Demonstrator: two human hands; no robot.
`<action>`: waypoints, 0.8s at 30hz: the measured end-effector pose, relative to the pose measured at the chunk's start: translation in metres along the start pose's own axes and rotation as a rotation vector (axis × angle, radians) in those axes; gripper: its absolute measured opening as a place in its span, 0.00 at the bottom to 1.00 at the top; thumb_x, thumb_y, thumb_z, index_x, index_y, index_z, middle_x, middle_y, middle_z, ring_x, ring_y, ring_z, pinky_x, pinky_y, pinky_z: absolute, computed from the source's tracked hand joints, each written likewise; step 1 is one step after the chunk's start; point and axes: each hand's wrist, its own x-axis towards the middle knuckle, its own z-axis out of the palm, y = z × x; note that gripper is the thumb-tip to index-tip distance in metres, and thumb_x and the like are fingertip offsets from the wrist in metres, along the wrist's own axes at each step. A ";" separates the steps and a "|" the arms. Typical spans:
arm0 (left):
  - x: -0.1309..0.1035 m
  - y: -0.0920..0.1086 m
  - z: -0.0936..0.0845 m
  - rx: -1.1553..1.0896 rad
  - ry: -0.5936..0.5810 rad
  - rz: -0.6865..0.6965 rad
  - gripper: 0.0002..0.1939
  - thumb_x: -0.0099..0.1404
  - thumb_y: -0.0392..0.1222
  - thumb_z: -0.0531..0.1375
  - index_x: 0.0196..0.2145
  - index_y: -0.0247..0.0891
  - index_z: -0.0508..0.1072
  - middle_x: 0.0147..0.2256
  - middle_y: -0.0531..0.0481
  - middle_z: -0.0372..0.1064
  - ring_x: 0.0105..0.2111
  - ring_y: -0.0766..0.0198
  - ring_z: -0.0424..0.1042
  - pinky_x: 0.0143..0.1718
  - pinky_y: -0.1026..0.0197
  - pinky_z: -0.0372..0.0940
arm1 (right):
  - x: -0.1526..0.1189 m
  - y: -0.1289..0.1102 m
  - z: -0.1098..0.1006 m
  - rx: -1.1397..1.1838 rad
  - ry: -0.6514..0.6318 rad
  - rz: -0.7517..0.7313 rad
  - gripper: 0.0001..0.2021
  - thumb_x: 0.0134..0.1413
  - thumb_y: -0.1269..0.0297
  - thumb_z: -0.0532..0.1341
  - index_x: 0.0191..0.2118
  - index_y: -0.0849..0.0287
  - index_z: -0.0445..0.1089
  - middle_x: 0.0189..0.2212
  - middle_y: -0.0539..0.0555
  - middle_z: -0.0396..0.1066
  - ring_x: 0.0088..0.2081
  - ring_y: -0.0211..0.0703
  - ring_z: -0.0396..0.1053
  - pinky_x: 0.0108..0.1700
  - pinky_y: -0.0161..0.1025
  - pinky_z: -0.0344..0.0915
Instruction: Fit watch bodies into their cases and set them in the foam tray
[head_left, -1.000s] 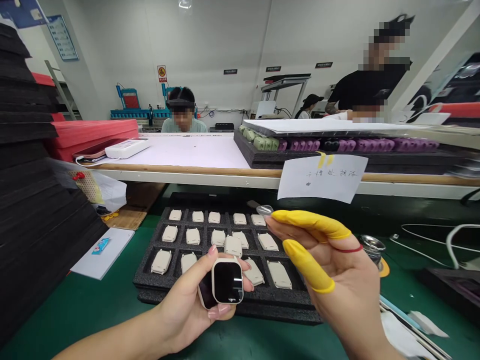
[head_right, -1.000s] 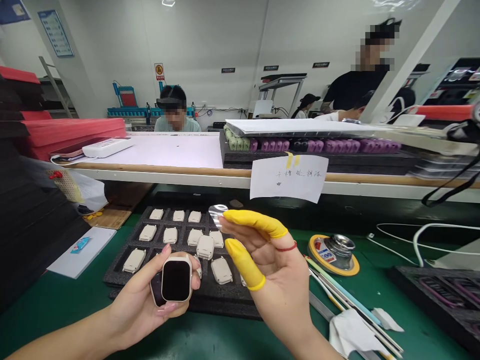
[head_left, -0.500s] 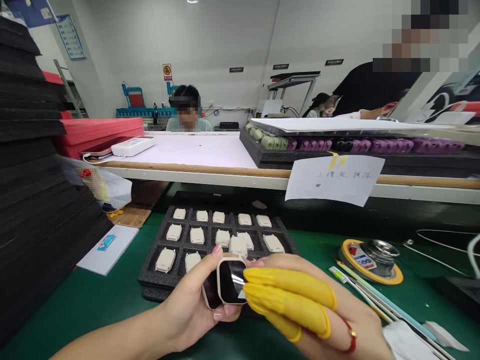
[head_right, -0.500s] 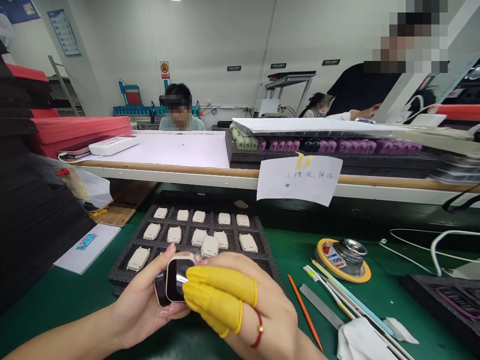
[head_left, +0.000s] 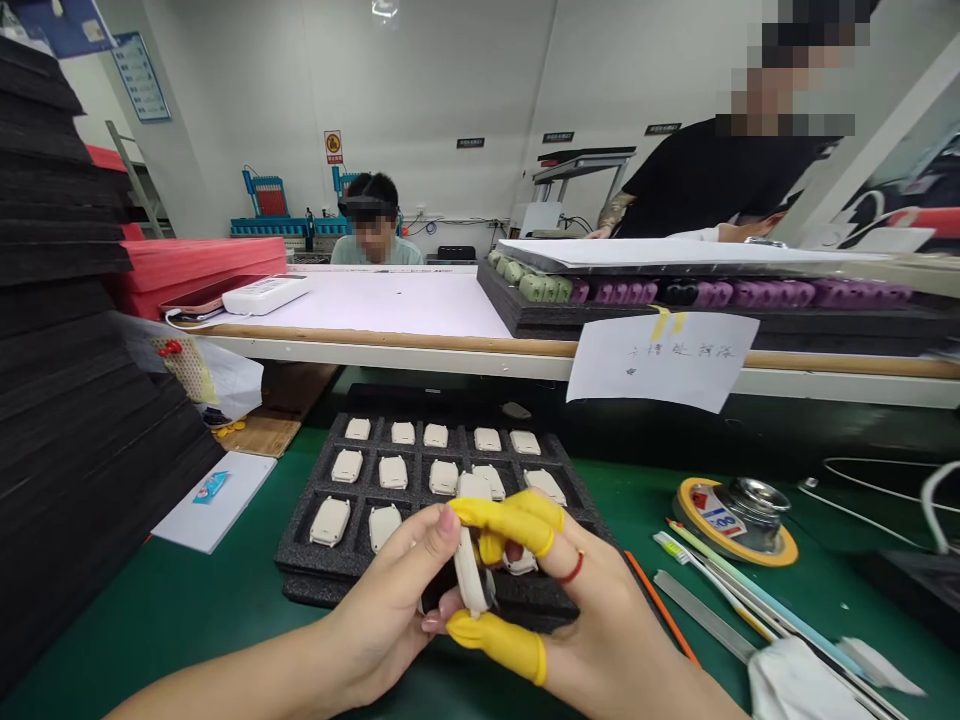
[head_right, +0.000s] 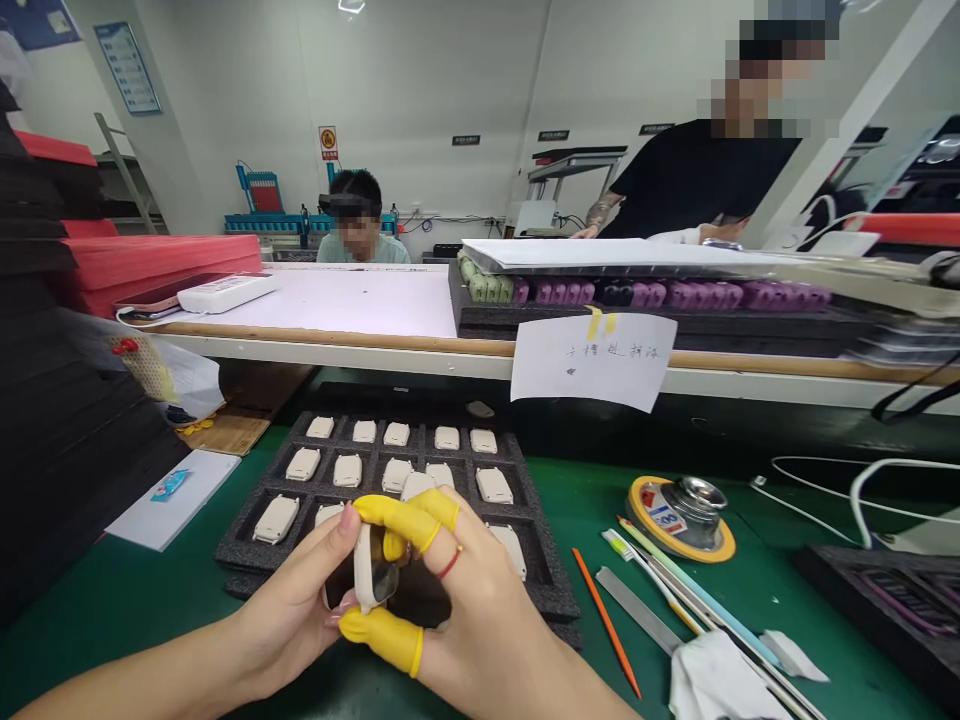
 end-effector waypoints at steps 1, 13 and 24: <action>0.000 0.001 0.001 0.005 -0.012 0.012 0.22 0.58 0.60 0.68 0.35 0.37 0.75 0.25 0.56 0.62 0.20 0.76 0.52 0.21 0.71 0.45 | -0.001 0.001 -0.001 0.064 -0.036 0.051 0.22 0.54 0.63 0.70 0.52 0.46 0.65 0.39 0.50 0.74 0.37 0.42 0.73 0.41 0.37 0.74; -0.001 0.010 0.001 -0.038 0.007 -0.046 0.22 0.63 0.60 0.64 0.36 0.34 0.76 0.25 0.53 0.65 0.19 0.77 0.48 0.18 0.72 0.44 | 0.004 0.010 -0.008 0.104 -0.097 0.096 0.28 0.48 0.68 0.73 0.54 0.46 0.67 0.38 0.46 0.73 0.34 0.37 0.71 0.40 0.32 0.70; 0.002 0.002 0.005 0.042 0.051 -0.069 0.23 0.52 0.56 0.73 0.33 0.36 0.72 0.34 0.52 0.68 0.22 0.76 0.59 0.20 0.70 0.45 | 0.011 0.050 -0.012 -0.143 0.043 0.287 0.18 0.52 0.61 0.64 0.49 0.56 0.69 0.43 0.56 0.75 0.44 0.51 0.73 0.48 0.50 0.70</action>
